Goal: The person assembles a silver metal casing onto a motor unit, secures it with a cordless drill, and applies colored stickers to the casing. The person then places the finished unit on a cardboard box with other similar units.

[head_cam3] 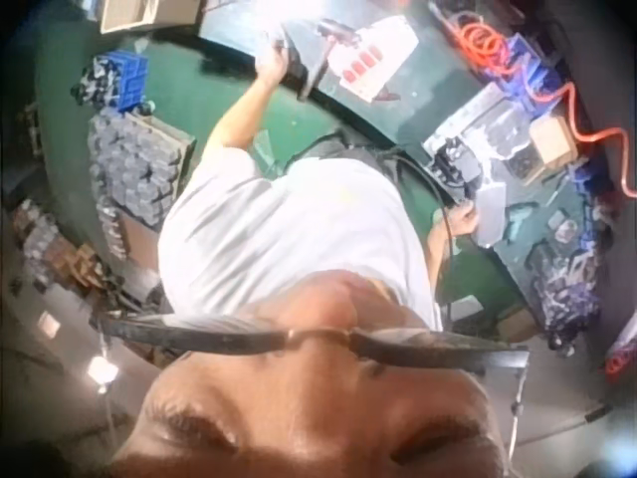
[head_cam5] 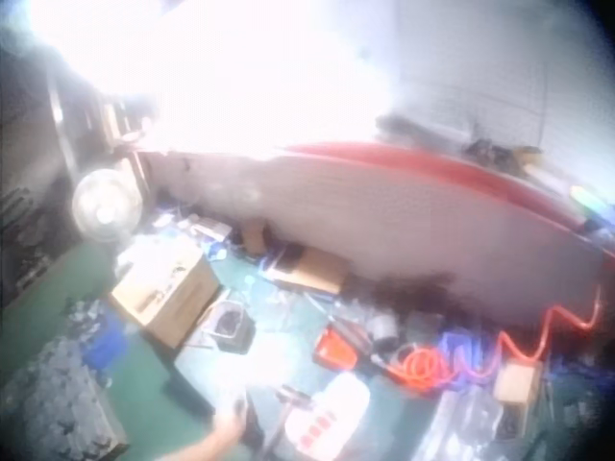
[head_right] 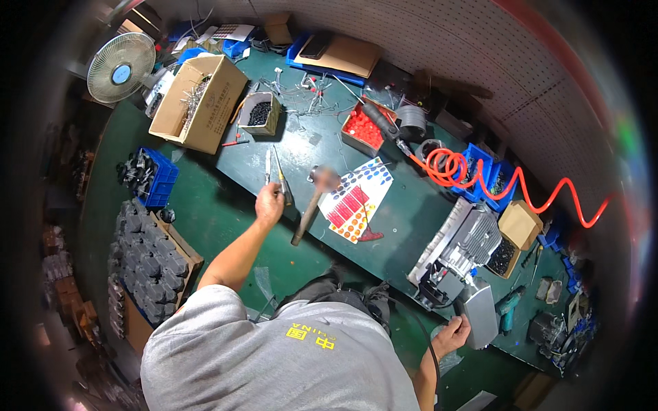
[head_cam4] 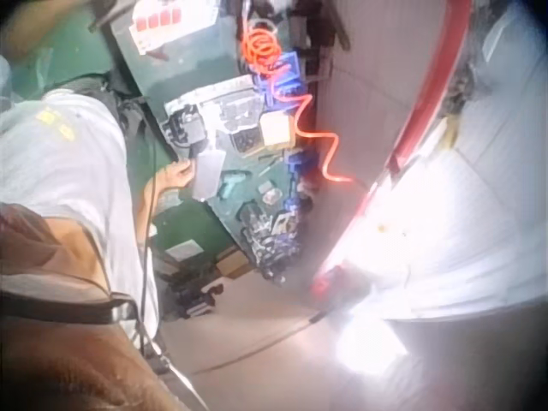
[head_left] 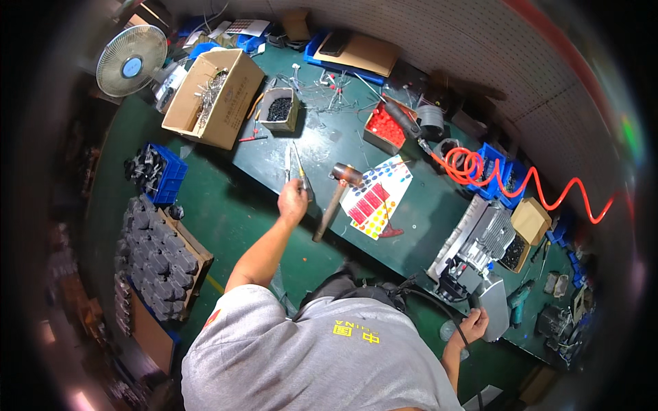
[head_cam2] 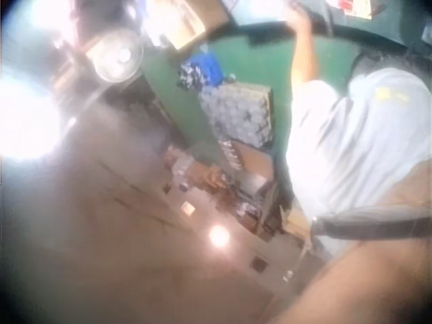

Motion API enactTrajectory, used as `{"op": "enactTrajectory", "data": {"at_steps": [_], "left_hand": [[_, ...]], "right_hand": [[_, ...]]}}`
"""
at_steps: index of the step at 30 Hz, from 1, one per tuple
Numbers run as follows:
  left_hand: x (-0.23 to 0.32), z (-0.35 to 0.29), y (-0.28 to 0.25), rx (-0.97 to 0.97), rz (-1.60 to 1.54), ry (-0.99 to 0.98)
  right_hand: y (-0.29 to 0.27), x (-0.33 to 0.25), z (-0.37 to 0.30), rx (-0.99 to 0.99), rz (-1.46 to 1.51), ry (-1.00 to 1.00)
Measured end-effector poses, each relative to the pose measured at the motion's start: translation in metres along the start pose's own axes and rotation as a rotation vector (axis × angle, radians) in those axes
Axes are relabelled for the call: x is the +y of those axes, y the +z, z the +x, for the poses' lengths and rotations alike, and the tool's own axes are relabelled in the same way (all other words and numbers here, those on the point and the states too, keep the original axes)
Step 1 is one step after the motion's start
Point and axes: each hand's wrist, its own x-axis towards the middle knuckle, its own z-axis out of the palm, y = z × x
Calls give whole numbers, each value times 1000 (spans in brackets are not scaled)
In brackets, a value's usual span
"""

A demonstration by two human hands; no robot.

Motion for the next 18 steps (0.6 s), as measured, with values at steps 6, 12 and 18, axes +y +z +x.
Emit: {"op": "enactTrajectory", "data": {"at_steps": [6,12,18], "left_hand": [[-29,16,-15,-33,59,-54],[17,-37,17,-216,-85,169],[89,-84,55,-437,-194,251]], "right_hand": [[74,-30,-23,-224,-25,-187],[117,-55,-30,-479,36,-69],[109,-68,-40,-521,-8,-2]]}}
